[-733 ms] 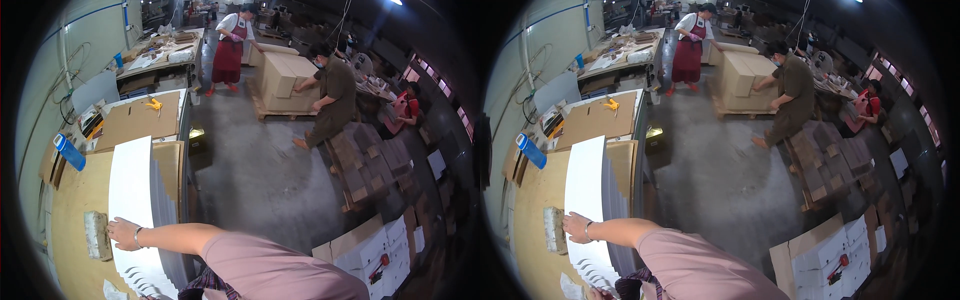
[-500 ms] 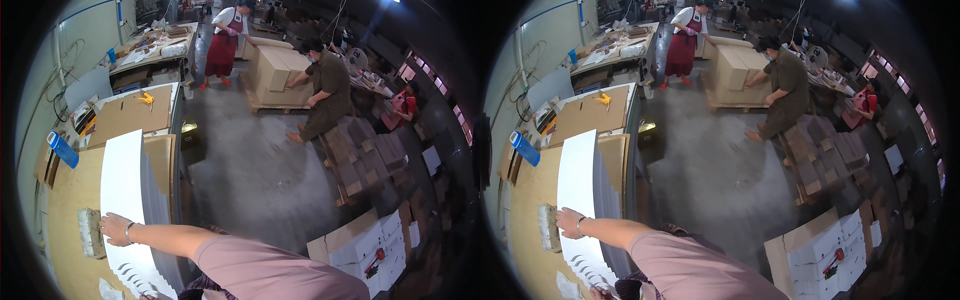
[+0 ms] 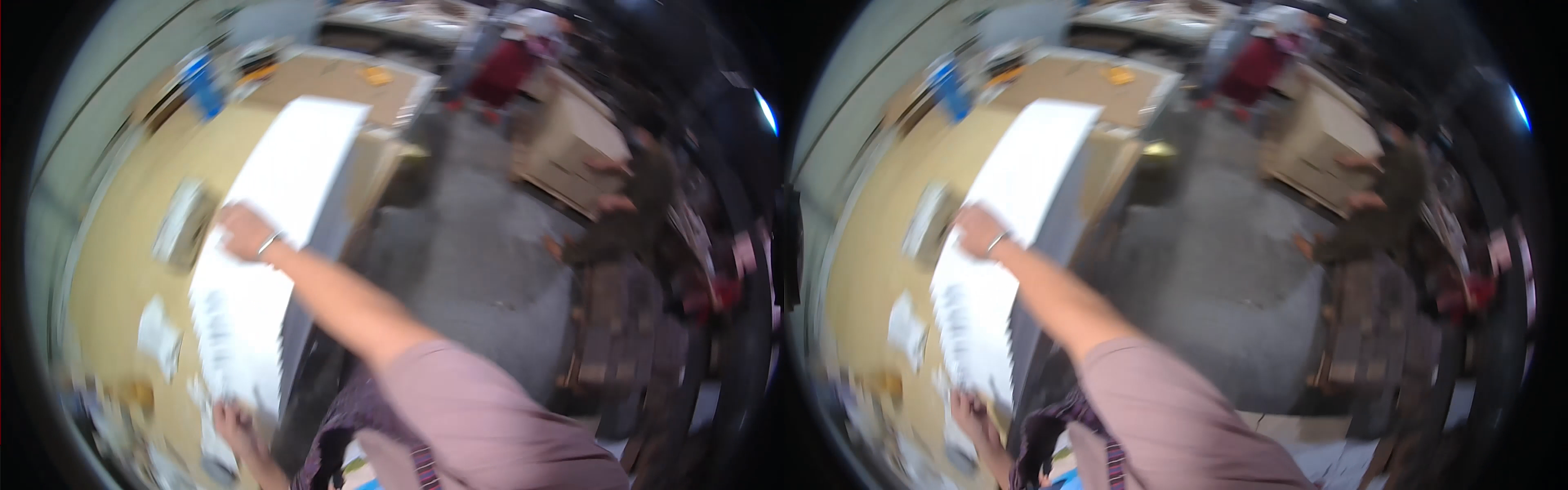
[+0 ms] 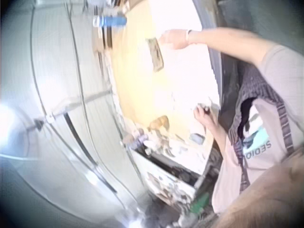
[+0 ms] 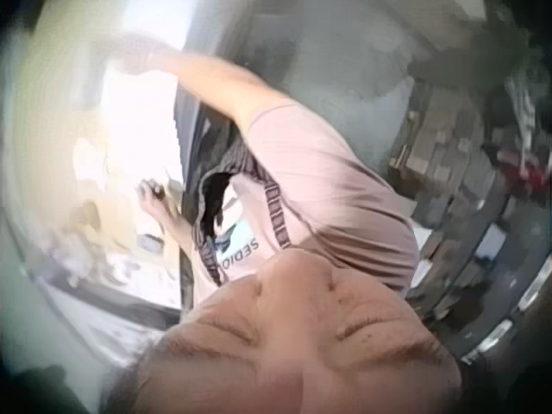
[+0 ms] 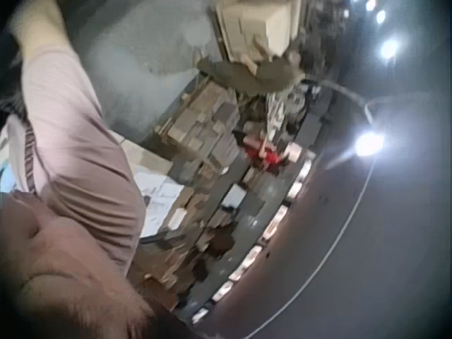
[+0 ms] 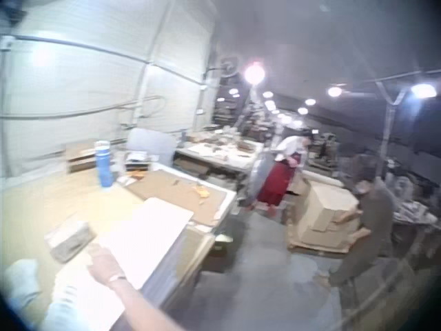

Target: The person applies a white substance to the seams and indentations of white wooden components using a small spatula, then mixes more of the substance with a tool on the workbench.

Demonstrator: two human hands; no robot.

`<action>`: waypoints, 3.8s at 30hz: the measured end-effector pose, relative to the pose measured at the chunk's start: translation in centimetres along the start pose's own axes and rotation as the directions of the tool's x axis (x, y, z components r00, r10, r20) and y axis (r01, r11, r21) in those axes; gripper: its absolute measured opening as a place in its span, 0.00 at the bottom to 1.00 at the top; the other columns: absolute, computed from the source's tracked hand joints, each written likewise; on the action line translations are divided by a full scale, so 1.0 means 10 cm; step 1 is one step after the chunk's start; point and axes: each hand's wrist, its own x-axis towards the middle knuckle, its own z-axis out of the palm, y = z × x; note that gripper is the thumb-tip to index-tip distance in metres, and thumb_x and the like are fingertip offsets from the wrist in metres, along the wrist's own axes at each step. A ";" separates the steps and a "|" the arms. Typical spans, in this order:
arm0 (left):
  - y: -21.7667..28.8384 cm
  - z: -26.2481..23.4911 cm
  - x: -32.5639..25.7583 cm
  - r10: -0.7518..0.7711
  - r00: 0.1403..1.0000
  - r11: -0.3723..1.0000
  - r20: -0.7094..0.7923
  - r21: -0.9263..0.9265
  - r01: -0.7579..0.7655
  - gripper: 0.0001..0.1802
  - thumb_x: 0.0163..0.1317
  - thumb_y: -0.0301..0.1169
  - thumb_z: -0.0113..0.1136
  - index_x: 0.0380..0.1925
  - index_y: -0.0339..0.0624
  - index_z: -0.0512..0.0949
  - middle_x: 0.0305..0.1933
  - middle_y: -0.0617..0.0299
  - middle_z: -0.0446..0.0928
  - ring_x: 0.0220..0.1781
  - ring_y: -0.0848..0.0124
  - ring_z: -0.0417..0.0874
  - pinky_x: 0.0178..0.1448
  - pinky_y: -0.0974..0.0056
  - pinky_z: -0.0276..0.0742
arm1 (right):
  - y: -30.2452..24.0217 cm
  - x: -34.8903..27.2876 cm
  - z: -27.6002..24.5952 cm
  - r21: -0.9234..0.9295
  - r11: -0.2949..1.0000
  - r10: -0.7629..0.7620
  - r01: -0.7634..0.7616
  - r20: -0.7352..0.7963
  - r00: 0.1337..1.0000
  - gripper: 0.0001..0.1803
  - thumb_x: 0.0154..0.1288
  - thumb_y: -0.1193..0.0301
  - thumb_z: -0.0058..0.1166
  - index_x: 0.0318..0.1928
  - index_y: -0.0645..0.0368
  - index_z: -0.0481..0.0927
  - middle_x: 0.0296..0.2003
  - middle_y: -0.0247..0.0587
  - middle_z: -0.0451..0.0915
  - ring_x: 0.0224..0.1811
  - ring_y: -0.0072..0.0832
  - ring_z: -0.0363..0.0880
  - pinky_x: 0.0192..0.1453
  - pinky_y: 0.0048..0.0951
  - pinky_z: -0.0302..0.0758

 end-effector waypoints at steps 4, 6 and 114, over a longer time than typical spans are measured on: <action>0.02 0.25 -0.15 -0.049 0.992 0.990 -0.113 -0.138 0.033 0.05 0.60 0.21 0.50 0.36 0.39 0.71 0.24 0.70 0.66 0.23 0.82 0.64 0.25 0.76 0.60 | -0.11 -0.03 -0.41 -0.094 0.996 0.015 -0.007 0.090 0.996 0.13 0.50 0.66 0.57 0.33 0.63 0.76 0.38 0.52 0.78 0.44 0.49 0.73 0.52 0.44 0.70; -0.03 0.18 -0.29 -0.051 0.987 0.984 -0.152 -0.179 0.023 0.07 0.61 0.22 0.51 0.40 0.37 0.73 0.25 0.66 0.72 0.23 0.81 0.69 0.26 0.78 0.62 | -0.25 0.00 -0.45 -0.150 0.988 -0.018 0.045 0.176 0.984 0.12 0.51 0.66 0.57 0.32 0.62 0.76 0.37 0.50 0.78 0.44 0.47 0.73 0.51 0.43 0.70; -0.58 0.21 0.67 0.252 0.690 0.961 -0.679 0.256 -0.100 0.07 0.65 0.26 0.52 0.29 0.35 0.72 0.23 0.70 0.68 0.25 0.83 0.63 0.29 0.73 0.60 | -0.87 0.64 0.19 -0.005 0.972 -0.116 0.235 0.860 0.497 0.29 0.70 0.56 0.32 0.25 0.64 0.79 0.25 0.58 0.78 0.30 0.54 0.76 0.39 0.47 0.71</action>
